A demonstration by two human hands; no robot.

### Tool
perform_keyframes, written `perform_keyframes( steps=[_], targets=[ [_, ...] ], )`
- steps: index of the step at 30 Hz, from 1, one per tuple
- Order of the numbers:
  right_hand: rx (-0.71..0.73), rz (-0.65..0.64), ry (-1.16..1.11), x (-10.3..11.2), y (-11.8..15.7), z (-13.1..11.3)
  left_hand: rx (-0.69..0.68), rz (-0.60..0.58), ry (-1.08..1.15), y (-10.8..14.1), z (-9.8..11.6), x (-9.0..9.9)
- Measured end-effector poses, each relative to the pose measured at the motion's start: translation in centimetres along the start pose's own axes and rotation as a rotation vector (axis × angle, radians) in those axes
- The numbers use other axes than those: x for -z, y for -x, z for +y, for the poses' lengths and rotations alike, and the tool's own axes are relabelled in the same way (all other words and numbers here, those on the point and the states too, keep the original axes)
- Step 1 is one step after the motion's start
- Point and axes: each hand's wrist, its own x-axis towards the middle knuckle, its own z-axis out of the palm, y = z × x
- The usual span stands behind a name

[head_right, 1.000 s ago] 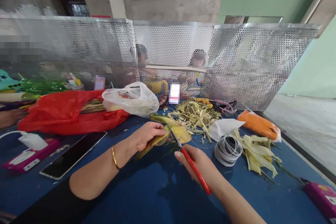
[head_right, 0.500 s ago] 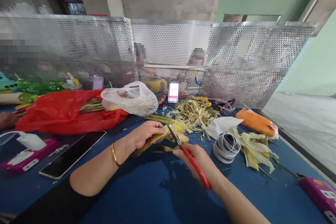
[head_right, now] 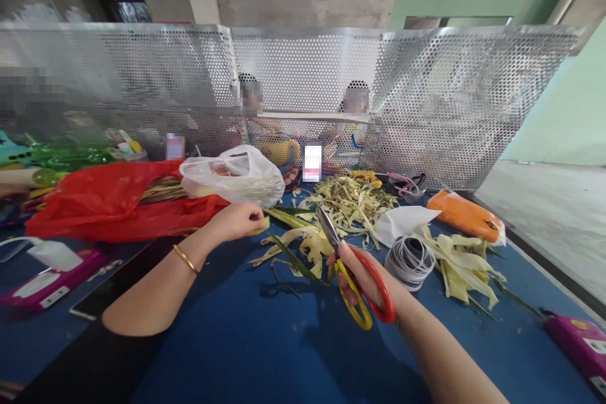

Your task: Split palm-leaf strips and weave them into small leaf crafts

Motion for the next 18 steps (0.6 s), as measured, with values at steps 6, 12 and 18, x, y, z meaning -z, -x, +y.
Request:
perform_keyframes(
  steps=[6,12,18],
  targets=[
    [0.047,0.072,-0.033,-0.2,0.0,-0.4,-0.049,0.12,-0.123,0.3,2.0,-0.9],
    [0.068,0.11,-0.006,-0.1,-0.1,-0.2,-0.361,-0.062,-0.16,-2.6,4.7,-4.8],
    [0.137,0.107,0.021,0.4,-0.3,0.3,-0.475,-0.151,-0.247,-4.5,4.3,-5.8]
  ],
)
